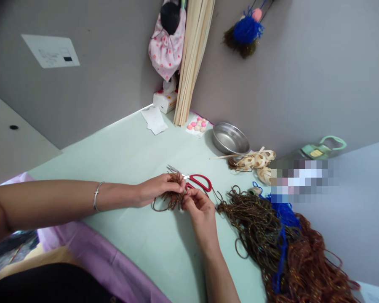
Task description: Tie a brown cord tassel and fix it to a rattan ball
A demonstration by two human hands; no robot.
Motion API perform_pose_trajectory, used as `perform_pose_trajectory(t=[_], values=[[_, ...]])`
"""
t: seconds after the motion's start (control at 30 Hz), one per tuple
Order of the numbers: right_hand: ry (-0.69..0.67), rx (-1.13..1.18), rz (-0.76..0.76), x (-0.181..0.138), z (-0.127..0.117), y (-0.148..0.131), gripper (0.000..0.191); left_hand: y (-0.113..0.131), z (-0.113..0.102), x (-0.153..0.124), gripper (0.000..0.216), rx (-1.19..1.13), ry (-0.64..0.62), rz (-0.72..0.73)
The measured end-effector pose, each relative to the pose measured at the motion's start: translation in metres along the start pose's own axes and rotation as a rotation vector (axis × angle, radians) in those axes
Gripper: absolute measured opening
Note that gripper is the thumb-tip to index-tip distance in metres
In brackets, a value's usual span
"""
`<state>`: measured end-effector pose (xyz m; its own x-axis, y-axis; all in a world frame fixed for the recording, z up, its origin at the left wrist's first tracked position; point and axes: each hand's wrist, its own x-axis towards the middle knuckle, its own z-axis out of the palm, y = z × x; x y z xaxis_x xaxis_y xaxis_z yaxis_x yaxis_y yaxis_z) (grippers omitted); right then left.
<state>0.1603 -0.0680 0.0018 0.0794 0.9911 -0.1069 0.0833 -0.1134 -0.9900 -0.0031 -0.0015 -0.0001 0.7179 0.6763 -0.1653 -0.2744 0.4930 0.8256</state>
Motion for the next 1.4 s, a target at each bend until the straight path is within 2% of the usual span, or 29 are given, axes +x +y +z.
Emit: perform_pose_trajectory(t=[0.27,0.47,0.73,0.97,1.2,1.33,1.4], values=[[0.018,0.024,-0.019,-0.001,-0.001,-0.002,0.016,-0.001,0.001,-0.002,0.025,0.115,-0.049,0.029],[-0.017,0.036,-0.021,-0.001,0.001,-0.003,0.015,0.000,0.002,-0.002,0.030,-0.112,-0.082,0.012],[-0.009,0.027,-0.036,-0.001,0.001,-0.006,0.013,-0.001,0.001,-0.001,0.027,-0.171,-0.102,0.033],[0.015,-0.010,-0.031,-0.001,0.001,-0.009,0.013,0.001,0.001,-0.003,0.021,-0.127,-0.086,0.109],[0.075,0.138,-0.001,0.000,0.001,-0.012,0.016,0.004,0.002,-0.004,0.025,-0.072,-0.045,0.058],[0.116,0.167,0.006,-0.001,0.001,-0.014,0.019,0.004,0.002,-0.004,0.027,-0.037,0.048,0.019],[0.118,0.169,0.003,-0.001,0.002,-0.013,0.020,0.003,0.002,-0.004,0.028,-0.022,0.044,-0.003]])
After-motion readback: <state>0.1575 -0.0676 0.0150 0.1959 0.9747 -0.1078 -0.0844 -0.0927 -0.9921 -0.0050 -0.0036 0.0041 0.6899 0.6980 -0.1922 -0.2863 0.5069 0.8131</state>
